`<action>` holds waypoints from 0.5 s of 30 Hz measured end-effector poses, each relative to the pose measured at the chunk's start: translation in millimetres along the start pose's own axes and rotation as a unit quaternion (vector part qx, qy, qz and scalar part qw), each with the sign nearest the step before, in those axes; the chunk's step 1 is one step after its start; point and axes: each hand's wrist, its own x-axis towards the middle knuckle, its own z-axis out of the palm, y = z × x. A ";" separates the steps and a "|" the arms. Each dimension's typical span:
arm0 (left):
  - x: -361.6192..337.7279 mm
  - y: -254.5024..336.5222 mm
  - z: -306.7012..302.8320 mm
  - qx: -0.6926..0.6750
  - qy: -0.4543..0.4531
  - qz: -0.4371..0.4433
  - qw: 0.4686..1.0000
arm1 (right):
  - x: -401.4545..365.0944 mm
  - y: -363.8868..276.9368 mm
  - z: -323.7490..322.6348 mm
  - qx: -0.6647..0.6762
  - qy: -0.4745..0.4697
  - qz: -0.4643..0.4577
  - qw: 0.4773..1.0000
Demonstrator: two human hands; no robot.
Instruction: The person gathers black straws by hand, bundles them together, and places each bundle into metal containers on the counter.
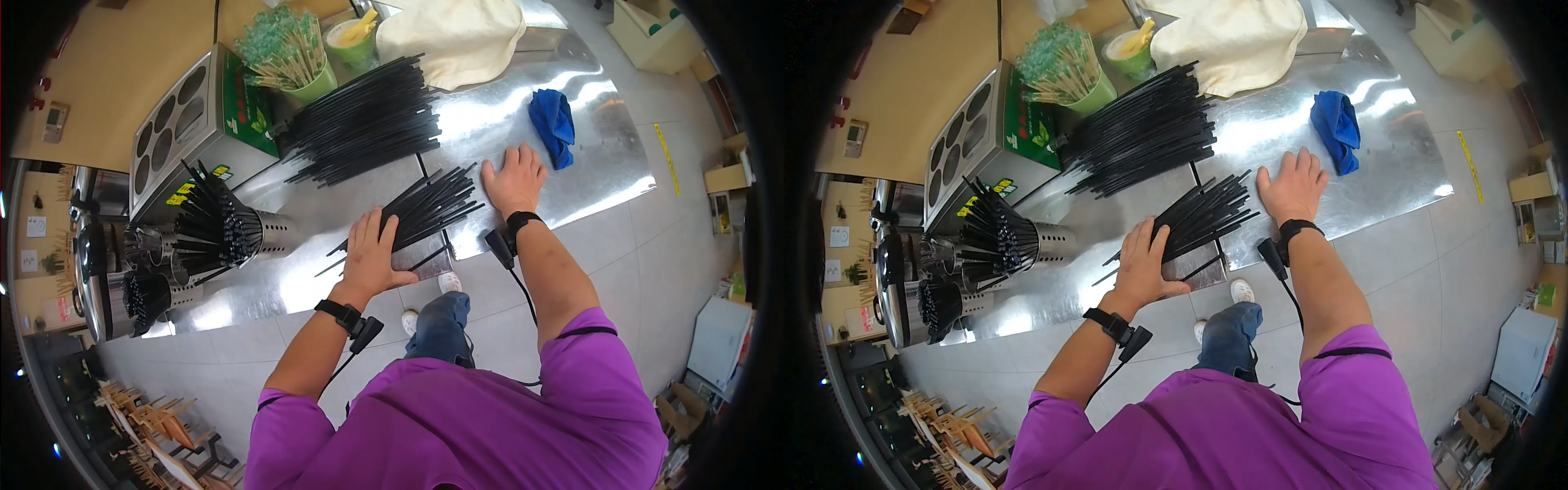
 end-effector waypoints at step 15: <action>35.6 -16.0 -8.5 -0.001 -0.002 0.023 1.000 | -0.1 2.7 5.7 -0.007 0.021 -0.009 1.000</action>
